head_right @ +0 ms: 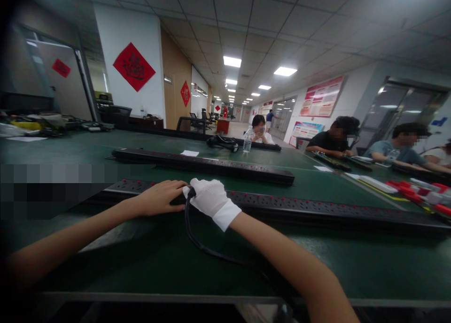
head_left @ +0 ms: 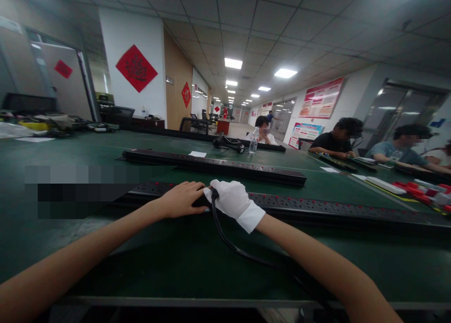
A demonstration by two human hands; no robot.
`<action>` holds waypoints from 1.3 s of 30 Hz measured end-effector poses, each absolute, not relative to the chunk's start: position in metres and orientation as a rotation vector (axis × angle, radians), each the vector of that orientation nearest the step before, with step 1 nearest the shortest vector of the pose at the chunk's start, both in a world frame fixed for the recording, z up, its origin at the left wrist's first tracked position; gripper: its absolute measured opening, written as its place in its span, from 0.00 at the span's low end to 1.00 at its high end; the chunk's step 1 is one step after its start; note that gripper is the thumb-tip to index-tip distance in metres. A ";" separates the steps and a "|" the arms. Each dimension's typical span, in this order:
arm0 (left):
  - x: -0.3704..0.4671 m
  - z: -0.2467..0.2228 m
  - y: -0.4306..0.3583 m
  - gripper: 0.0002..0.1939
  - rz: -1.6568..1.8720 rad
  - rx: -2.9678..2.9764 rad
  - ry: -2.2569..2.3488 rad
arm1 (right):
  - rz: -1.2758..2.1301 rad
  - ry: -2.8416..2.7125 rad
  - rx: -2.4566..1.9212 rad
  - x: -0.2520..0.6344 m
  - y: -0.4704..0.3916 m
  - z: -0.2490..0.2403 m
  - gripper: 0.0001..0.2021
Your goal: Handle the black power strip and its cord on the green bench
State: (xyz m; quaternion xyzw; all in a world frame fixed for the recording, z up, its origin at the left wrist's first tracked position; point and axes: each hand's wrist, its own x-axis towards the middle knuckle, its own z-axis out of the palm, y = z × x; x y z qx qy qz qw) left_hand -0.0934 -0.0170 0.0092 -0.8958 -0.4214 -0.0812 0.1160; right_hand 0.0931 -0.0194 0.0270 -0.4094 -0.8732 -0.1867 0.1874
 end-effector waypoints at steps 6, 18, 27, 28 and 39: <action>-0.093 0.009 -0.017 0.24 -0.242 -2.614 -1.230 | -0.536 -2.444 -1.150 0.093 -0.018 0.025 0.17; -0.093 0.008 -0.016 0.25 -0.214 -2.584 -1.202 | -0.516 -2.450 -1.154 0.094 -0.017 0.025 0.21; -0.094 0.009 -0.016 0.27 -0.235 -2.628 -1.241 | -0.515 -2.432 -1.256 0.092 -0.015 0.022 0.26; -0.094 0.009 -0.016 0.28 -0.236 -2.629 -1.244 | -0.517 -2.428 -1.271 0.091 -0.015 0.022 0.27; -0.093 0.008 -0.015 0.27 -0.227 -2.618 -1.226 | -0.523 -2.443 -1.384 0.090 -0.013 0.022 0.29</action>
